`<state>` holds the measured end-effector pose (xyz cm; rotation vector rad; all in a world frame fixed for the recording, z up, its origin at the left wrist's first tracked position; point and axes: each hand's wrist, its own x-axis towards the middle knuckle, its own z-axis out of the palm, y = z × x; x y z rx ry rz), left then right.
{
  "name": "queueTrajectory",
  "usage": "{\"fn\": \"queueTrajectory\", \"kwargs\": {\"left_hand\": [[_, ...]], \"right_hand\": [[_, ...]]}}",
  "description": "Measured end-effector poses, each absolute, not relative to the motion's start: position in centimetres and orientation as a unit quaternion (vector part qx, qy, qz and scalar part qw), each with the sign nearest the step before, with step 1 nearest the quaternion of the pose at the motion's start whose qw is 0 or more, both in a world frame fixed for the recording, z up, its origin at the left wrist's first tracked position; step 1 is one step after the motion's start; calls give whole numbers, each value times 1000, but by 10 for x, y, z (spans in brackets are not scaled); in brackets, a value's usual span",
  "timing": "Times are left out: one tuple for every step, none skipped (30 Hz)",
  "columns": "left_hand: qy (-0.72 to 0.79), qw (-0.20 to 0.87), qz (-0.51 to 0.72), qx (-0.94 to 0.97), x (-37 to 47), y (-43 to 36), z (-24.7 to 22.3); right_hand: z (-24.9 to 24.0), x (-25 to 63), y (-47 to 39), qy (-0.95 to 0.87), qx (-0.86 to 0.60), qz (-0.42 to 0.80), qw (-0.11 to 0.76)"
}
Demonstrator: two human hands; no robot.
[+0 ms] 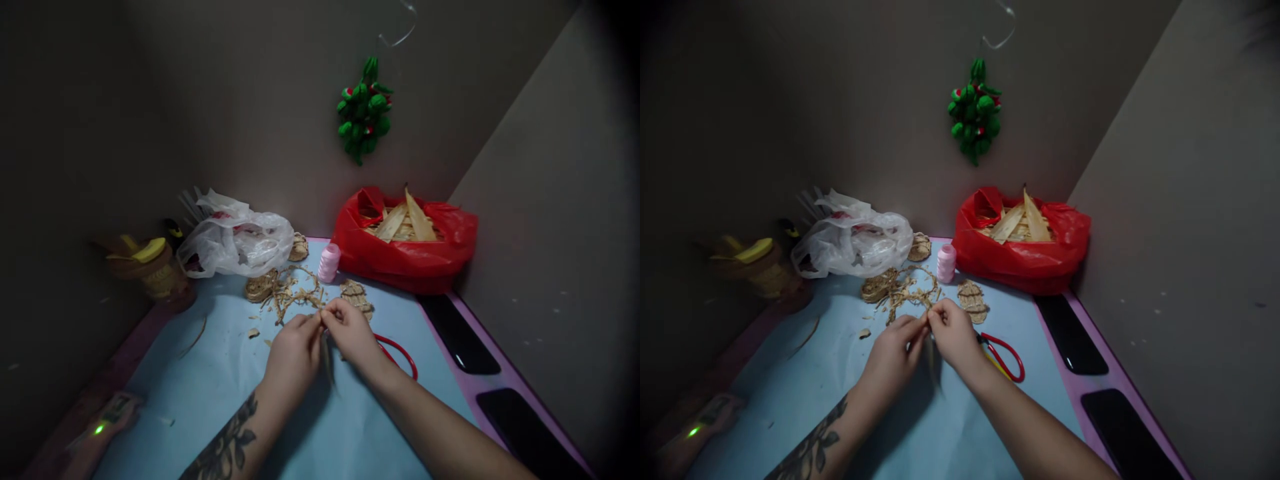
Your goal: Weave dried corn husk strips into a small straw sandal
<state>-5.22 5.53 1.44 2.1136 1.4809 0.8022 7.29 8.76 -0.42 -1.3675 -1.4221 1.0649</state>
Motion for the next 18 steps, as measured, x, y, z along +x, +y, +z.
{"fn": "queueTrajectory", "kwargs": {"left_hand": [[542, 180, 265, 777, -51, 53, 14], [548, 144, 243, 787, -50, 52, 13], [551, 118, 229, 794, -49, 51, 13], [549, 104, 225, 798, -48, 50, 12], [545, 106, 234, 798, -48, 50, 12], [541, 120, 257, 792, -49, 51, 12], [539, 140, 291, 778, -50, 53, 11], [540, 162, 329, 757, -51, 55, 11], [542, 187, 365, 734, -52, 58, 11], [542, 217, 392, 711, -54, 61, 10], [540, 253, 408, 692, -55, 63, 10], [535, 295, 410, 678, -56, 66, 9], [530, 334, 405, 666, -57, 67, 9], [529, 364, 395, 656, -57, 69, 9], [534, 381, 387, 648, -57, 69, 10], [544, 383, 382, 642, -57, 69, 11], [557, 376, 379, 636, -58, 69, 12], [567, 367, 379, 632, -58, 68, 13]], "right_hand": [[-4, 73, 89, -562, -547, 437, 441], [-4, 74, 90, -557, -549, 437, 445], [-4, 74, 90, -555, -551, 432, 450], [-4, 74, 90, -554, -552, 425, 455], [-4, 75, 91, -554, -548, 425, 460], [-3, 76, 91, -552, -540, 436, 462], [-3, 76, 91, -549, -527, 456, 461], [-2, 77, 91, -542, -514, 483, 456], [-2, 78, 91, -534, -503, 512, 448], [-1, 78, 91, -527, -494, 535, 438], [0, 78, 91, -524, -488, 550, 429], [0, 78, 91, -529, -482, 557, 421], [1, 78, 91, -539, -476, 558, 414], [2, 78, 91, -552, -471, 555, 407], [2, 78, 91, -567, -468, 546, 401], [3, 78, 90, -583, -470, 533, 395], [4, 78, 89, -598, -476, 514, 389], [4, 78, 89, -614, -485, 490, 384]]}}
